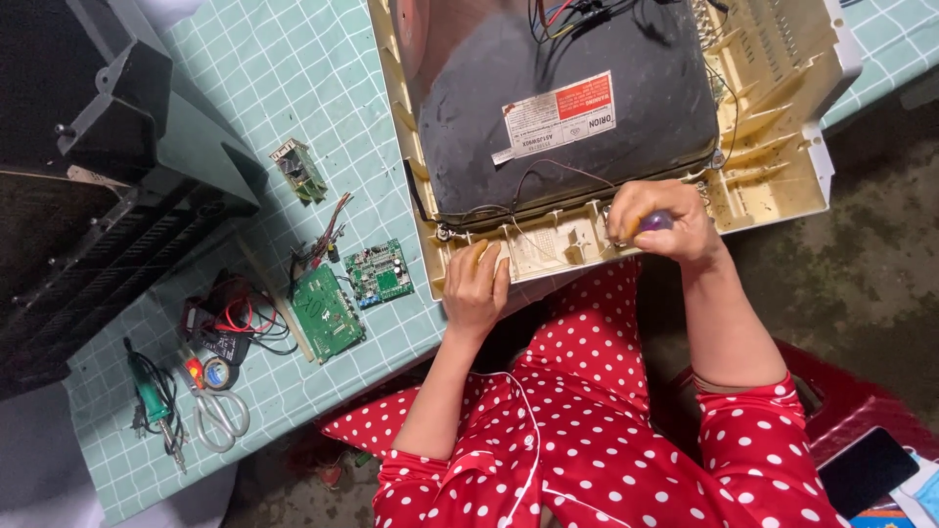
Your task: Removing multiple screws from the plastic bezel of a CRT television using a manual screwdriver to disassemble the unit.
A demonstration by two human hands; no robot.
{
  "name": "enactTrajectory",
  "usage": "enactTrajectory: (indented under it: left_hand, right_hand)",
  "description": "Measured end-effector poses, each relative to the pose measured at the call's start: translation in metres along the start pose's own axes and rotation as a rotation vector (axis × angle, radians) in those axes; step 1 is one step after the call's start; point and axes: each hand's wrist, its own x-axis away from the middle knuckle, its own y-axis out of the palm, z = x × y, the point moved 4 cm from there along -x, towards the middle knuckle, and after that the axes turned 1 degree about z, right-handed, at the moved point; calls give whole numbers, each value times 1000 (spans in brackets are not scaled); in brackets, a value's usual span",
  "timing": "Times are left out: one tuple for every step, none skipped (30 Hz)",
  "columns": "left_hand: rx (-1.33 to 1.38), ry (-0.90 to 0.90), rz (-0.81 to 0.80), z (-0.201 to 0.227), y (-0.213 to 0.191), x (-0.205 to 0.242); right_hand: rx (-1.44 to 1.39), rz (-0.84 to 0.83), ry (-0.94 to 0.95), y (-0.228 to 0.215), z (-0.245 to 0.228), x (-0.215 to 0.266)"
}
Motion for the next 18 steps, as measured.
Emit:
enactTrajectory:
  left_hand:
    - [-1, 0, 0, 0, 1, 1]
    - [0, -2, -3, -1, 2, 2]
    - [0, -5, -6, -2, 2, 3]
    - [-1, -4, -6, -1, 1, 2]
    - [-1, -4, -8, -1, 1, 1]
    - [-2, -5, -11, -1, 0, 1]
    - [-2, -5, -11, 1, -4, -3]
    - [2, -10, -21, 4, -7, -6]
    - [6, -15, -31, 6, -9, -10]
    - [7, -14, -32, 6, -9, -10]
    - [6, -13, -34, 5, -9, -10]
    - [3, -13, -35, 5, -9, -10]
    - [3, -12, -35, 5, -8, -9]
    - [3, -11, -35, 4, -8, -8]
    - [3, -10, -34, 4, -7, -7]
    - [-1, -12, -34, 3, -6, -6]
    - [3, 1, -38, 3, -5, -5]
    - [10, 17, -44, 3, -4, -3]
  right_hand:
    - [0, 0, 0, -1, -3, -4]
    - [-19, -31, -13, -1, -6, -8]
    - [-37, -61, -25, -1, -9, -11]
    - [-38, -61, -27, 0, -9, -14]
    - [-80, -88, -24, 1, -10, -16]
    - [-122, -115, -21, 3, -11, -18]
    - [-122, -115, -21, 4, -15, -19]
    - [-178, -158, 45, 7, -16, -19]
    - [-234, -201, 111, 9, -18, -19]
    - [-234, -199, 111, 6, -17, -17]
    - [-209, -209, 133, 4, -15, -14]
    - [-184, -220, 155, 1, -13, -12]
    - [-185, -220, 155, 1, -8, -11]
    - [-202, -186, 123, 0, -4, -12]
    - [-219, -152, 90, -1, 0, -12]
    - [-222, -155, 91, 1, -1, -13]
    - [-202, -124, 81, 2, -1, -15]
    - [-180, -89, 70, 2, -2, -15]
